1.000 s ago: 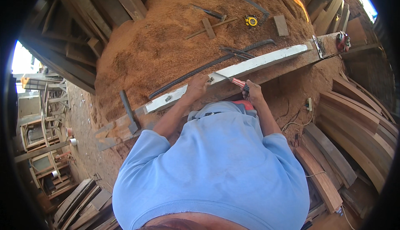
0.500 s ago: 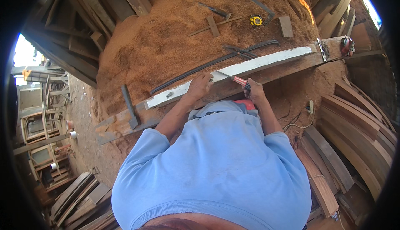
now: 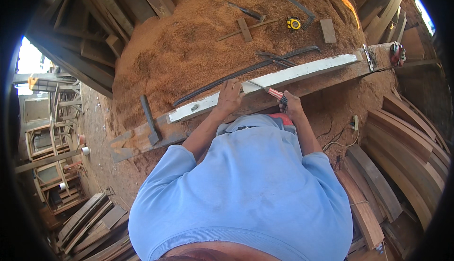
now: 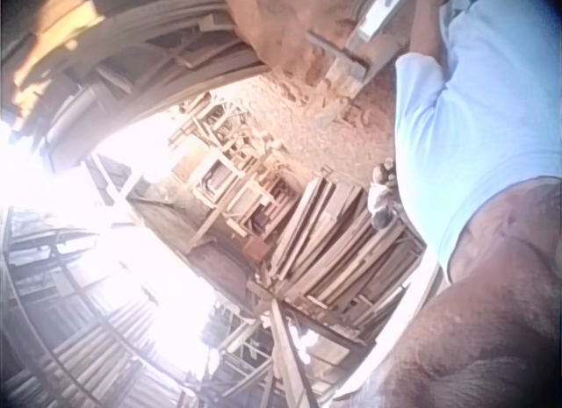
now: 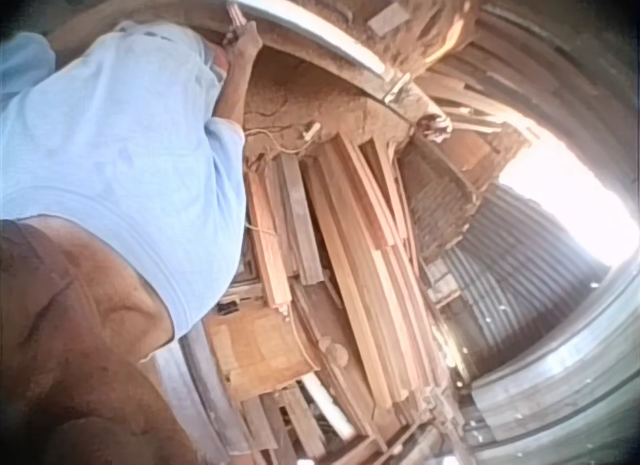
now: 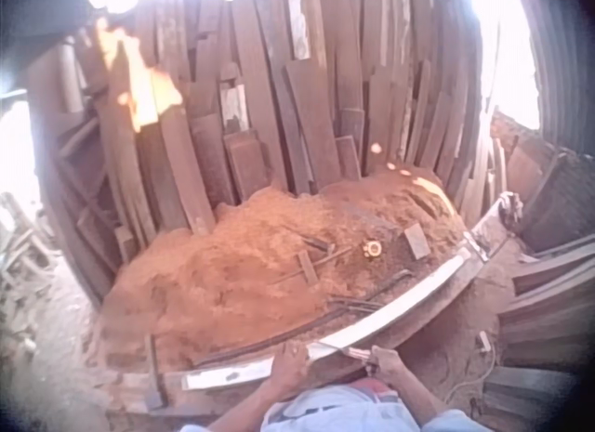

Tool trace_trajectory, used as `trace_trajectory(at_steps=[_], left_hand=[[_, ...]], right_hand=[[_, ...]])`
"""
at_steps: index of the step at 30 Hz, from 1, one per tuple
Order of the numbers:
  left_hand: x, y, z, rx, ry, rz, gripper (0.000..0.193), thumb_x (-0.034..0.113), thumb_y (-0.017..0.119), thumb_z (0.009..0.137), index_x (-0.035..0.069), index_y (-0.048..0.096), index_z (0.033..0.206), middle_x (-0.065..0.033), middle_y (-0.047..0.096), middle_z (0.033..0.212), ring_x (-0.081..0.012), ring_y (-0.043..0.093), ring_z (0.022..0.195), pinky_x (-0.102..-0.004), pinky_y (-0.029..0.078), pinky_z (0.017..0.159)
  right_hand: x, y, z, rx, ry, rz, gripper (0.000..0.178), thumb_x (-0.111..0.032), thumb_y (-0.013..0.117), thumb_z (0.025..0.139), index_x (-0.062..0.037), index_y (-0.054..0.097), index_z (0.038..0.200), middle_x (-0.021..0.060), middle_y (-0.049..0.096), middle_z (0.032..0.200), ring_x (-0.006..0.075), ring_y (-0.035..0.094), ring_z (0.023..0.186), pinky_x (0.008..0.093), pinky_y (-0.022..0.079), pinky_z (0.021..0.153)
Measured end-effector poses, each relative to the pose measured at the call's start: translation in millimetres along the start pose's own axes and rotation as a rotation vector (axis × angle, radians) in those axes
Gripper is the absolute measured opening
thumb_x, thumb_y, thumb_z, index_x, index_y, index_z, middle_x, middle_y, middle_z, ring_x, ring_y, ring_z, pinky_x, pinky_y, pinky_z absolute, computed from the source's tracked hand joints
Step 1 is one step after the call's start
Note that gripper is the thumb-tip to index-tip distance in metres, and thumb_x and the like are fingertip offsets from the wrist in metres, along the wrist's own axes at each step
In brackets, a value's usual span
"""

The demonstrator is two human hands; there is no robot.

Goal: The person measures a white wooden plank with a tape measure, marks it with a pencil, and uses a hammer to drive nails into the plank. The person then uses a screwdriver to tighten screws into the plank.

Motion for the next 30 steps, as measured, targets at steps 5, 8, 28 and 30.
trace_trajectory(at_steps=[5, 8, 28, 30], left_hand=[[-14, 8, -2, -0.119, 0.062, -0.082, 0.023, 0.005, 0.074, 0.078, 0.004, 0.06, 0.096, -0.0152, 0.059, 0.108, -0.038, 0.055, 0.106, -0.048, 0.046, 0.091], [-9, 3, 0, -0.113, 0.055, -0.082, 0.021, 0.004, 0.073, 0.079, 0.005, 0.061, 0.095, -0.0153, 0.059, 0.107, -0.0377, 0.056, 0.105, -0.048, 0.047, 0.091], [-44, 10, 5, -0.178, -0.589, -0.752, 0.023, 0.025, 0.073, 0.092, 0.005, 0.064, 0.09, -0.0107, 0.064, 0.082, -0.0297, 0.062, 0.082, -0.0428, 0.053, 0.077], [-53, 17, -5, -0.043, -0.926, -1.681, 0.023, 0.026, 0.068, 0.097, 0.006, 0.064, 0.088, -0.0083, 0.067, 0.079, -0.0254, 0.065, 0.077, -0.0386, 0.057, 0.073]], right_hand=[[-2, 2, -2, 0.018, 0.012, 0.001, 0.035, -0.042, 0.054, 0.103, -0.0103, 0.068, 0.097, 0.002, 0.068, 0.074, 0.0111, 0.06, 0.057, 0.0307, 0.052, 0.053], [-2, 1, -2, 0.019, 0.014, -0.001, 0.035, -0.042, 0.054, 0.103, -0.0108, 0.069, 0.098, 0.0016, 0.068, 0.075, 0.0108, 0.059, 0.057, 0.0305, 0.051, 0.054], [-5, 0, 0, -0.054, -0.002, 0.036, 0.033, -0.04, 0.054, 0.104, -0.0095, 0.069, 0.105, 0.0022, 0.067, 0.078, 0.0113, 0.06, 0.061, 0.03, 0.051, 0.056], [-7, 6, -5, -0.159, -0.067, 0.027, 0.035, -0.041, 0.054, 0.104, -0.0085, 0.068, 0.104, 0.0028, 0.066, 0.079, 0.0113, 0.061, 0.064, 0.0296, 0.051, 0.057]])
Point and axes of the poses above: each hand's wrist, its own z-axis towards the middle knuckle, its own y-axis out of the palm, x = y × z, the point moved 4 cm from there along z, towards the middle knuckle
